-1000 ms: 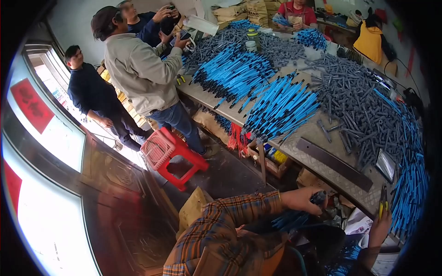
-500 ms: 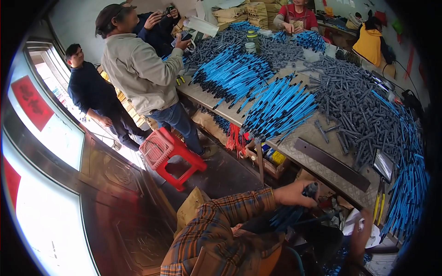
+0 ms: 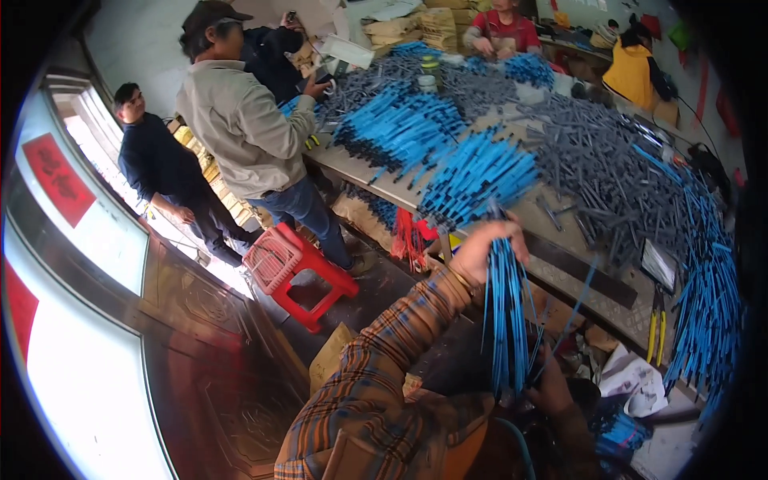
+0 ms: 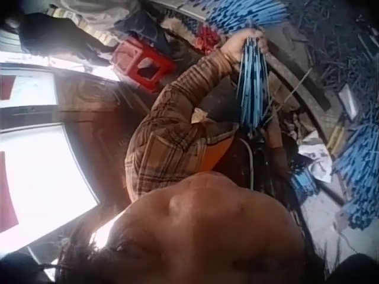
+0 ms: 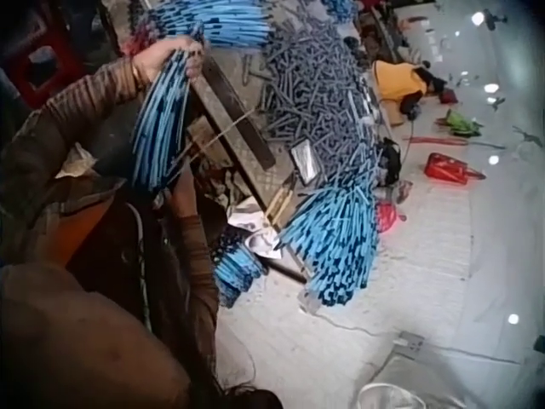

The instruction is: The person trims blue strips of synthetic material and bundles them using pliers and wire cutters at a factory workstation.

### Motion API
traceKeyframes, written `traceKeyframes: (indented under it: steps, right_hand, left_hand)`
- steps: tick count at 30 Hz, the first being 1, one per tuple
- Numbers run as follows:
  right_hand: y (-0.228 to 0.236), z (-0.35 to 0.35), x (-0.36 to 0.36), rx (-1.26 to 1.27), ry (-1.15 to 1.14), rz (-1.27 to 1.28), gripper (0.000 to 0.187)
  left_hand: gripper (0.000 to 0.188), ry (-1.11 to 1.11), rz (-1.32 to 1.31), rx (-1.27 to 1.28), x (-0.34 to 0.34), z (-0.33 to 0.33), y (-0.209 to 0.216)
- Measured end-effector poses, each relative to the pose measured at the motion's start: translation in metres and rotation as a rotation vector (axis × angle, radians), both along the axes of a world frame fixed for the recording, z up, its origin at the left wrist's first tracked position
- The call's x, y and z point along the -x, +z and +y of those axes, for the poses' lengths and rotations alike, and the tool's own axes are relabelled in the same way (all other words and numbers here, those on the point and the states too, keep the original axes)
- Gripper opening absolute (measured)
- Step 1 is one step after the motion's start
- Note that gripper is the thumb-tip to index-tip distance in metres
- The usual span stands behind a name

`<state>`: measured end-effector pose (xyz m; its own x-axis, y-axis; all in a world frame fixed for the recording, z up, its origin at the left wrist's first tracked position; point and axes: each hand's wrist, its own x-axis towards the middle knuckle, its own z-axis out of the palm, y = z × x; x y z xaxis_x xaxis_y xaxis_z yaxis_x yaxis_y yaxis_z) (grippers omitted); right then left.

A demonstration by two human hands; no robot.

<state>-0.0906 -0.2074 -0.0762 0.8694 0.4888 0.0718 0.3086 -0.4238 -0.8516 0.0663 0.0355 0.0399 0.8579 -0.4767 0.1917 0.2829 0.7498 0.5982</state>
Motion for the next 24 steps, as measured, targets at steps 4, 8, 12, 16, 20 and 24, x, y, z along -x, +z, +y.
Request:
traceKeyframes:
  steps: [4, 8, 12, 16, 20, 24]
  right_hand:
    - [-0.011, 0.029, -0.021, -0.618, 0.089, 0.045, 0.092]
    - [0.028, 0.029, -0.021, -0.421, -0.012, -0.081, 0.086]
    - [0.045, 0.019, -0.027, -0.127, -0.083, -0.444, 0.071]
    - [0.074, 0.033, -0.024, -0.008, -0.225, -0.701, 0.058]
    - [0.119, 0.047, -0.021, -0.313, -0.080, -0.402, 0.045]
    - [0.095, 0.057, -0.035, -0.463, 0.040, -0.510, 0.044]
  left_hand:
    - [0.017, 0.523, -0.074, -0.288, 0.003, 0.022, -0.006]
    - [0.020, 0.224, 0.415, 0.090, 0.004, 0.045, -0.009]
    - [0.022, 0.145, 0.596, 0.182, 0.015, 0.035, -0.020]
    - [0.023, 0.142, 0.523, 0.073, 0.030, 0.023, -0.042]
    - [0.025, 0.086, 0.462, -0.143, 0.045, 0.009, -0.052]
    - [0.025, 0.005, 0.509, -0.008, 0.045, 0.002, -0.077]
